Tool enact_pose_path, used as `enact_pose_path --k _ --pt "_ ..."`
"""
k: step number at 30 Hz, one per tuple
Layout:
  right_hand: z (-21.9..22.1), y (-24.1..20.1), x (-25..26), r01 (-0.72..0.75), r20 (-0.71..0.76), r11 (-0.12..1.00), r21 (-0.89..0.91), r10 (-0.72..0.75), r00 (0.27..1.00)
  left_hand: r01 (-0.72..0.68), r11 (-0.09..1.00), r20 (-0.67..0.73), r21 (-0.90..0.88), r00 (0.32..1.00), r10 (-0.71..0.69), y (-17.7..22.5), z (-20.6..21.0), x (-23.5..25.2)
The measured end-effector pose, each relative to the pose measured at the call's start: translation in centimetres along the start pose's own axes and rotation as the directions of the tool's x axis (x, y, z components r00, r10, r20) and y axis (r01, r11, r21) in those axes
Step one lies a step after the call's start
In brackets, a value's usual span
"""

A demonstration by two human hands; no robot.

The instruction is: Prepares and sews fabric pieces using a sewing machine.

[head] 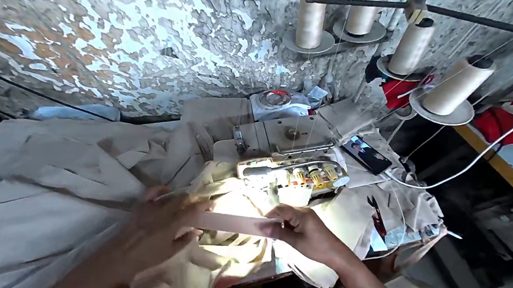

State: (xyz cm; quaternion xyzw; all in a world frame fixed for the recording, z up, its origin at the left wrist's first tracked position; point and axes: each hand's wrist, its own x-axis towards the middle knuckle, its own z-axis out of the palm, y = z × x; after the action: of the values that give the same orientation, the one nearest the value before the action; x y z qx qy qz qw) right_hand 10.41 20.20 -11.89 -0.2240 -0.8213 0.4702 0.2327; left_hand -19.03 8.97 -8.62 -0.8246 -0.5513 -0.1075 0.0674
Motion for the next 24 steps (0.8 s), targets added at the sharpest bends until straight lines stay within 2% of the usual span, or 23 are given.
enact_pose_path --k 2,4,5,6,8,9,10,11,12,13,14,15,16,17,18,19,20,22,24 --pt "1.3 0.1 -0.3 -0.001 -0.054 0.974 -0.225 -0.012 0.998 -0.052 0.981 -0.088 0.187 0.994 0.07 -0.3 -0.5 0.7" --pt "2.9 0.2 0.0 0.007 -0.203 0.904 -0.427 -0.103 0.974 -0.048 0.945 -0.166 0.325 0.98 0.107 0.1 -0.3 1.4" --pt "3.7 0.7 0.3 0.01 -0.315 0.873 -0.488 -0.187 0.93 -0.021 0.935 -0.233 0.353 0.966 0.11 0.3 0.0 1.8" --pt "4.4 1.5 0.9 0.011 -0.43 0.84 -0.543 -0.289 0.855 0.007 0.938 -0.319 0.345 0.941 0.11 0.3 0.2 2.1" --pt "5.2 2.5 1.9 -0.001 -0.583 0.834 -0.551 -0.385 0.716 0.036 0.98 -0.496 0.196 0.865 0.067 0.9 0.6 2.7" --pt "5.5 2.7 2.1 0.009 -0.625 0.857 -0.515 -0.383 0.681 0.035 0.999 -0.529 0.035 0.849 -0.012 1.6 0.6 3.0" --pt "5.8 2.8 2.2 0.031 -0.657 0.9 -0.436 -0.341 0.672 0.013 0.982 -0.527 -0.19 0.842 -0.114 2.4 0.3 3.2" --pt "6.0 2.6 2.2 0.06 -0.677 0.954 -0.293 -0.252 0.692 -0.016 0.902 -0.497 -0.431 0.839 -0.222 3.2 0.0 3.4" --pt "6.0 2.2 2.1 0.081 -0.664 0.993 -0.091 -0.121 0.738 -0.034 0.779 -0.435 -0.626 0.845 -0.312 3.9 -0.6 3.7" --pt "5.8 1.6 2.1 0.092 -0.609 0.986 0.14 0.012 0.793 -0.024 0.651 -0.347 -0.759 0.86 -0.374 4.3 -1.4 3.8" --pt "5.1 1.1 1.9 0.066 -0.489 0.932 0.356 0.126 0.863 0.014 0.556 -0.254 -0.831 0.88 -0.402 4.3 -2.2 3.8" --pt "4.2 1.0 1.6 0.009 -0.325 0.87 0.493 0.175 0.929 0.072 0.508 -0.158 -0.858 0.905 -0.396 3.8 -3.0 3.5" --pt "3.2 1.1 1.3 -0.062 -0.16 0.845 0.532 0.172 0.972 0.126 0.519 -0.078 -0.845 0.932 -0.353 2.7 -3.7 3.1" --pt "2.1 1.4 1.0 -0.135 -0.014 0.867 0.479 0.161 0.987 0.165 0.595 -0.022 -0.787 0.956 -0.294 1.2 -4.4 2.6" --pt "1.1 1.6 0.9 -0.198 0.097 0.915 0.352 0.175 0.98 0.193 0.728 0.016 -0.658 0.97 -0.242 -0.2 -4.9 2.1" --pt "0.4 1.9 0.8 -0.231 0.168 0.953 0.194 0.2 0.965 0.198 0.854 0.062 -0.481 0.979 -0.192 -1.4 -5.4 1.5" --pt "0.0 2.2 0.6 -0.234 0.208 0.971 0.049 0.219 0.953 0.17 0.925 0.108 -0.339 0.984 -0.141 -2.2 -5.6 1.0" --pt "0.0 2.4 0.5 -0.22 0.223 0.97 -0.106 0.239 0.945 0.089 0.979 0.174 -0.182 0.983 -0.057 -2.7 -5.3 0.3" --pt "0.6 2.2 0.3 -0.217 0.171 0.971 -0.097 0.231 0.958 0.01 0.996 0.157 -0.084 0.988 0.003 -2.4 -4.8 0.0"
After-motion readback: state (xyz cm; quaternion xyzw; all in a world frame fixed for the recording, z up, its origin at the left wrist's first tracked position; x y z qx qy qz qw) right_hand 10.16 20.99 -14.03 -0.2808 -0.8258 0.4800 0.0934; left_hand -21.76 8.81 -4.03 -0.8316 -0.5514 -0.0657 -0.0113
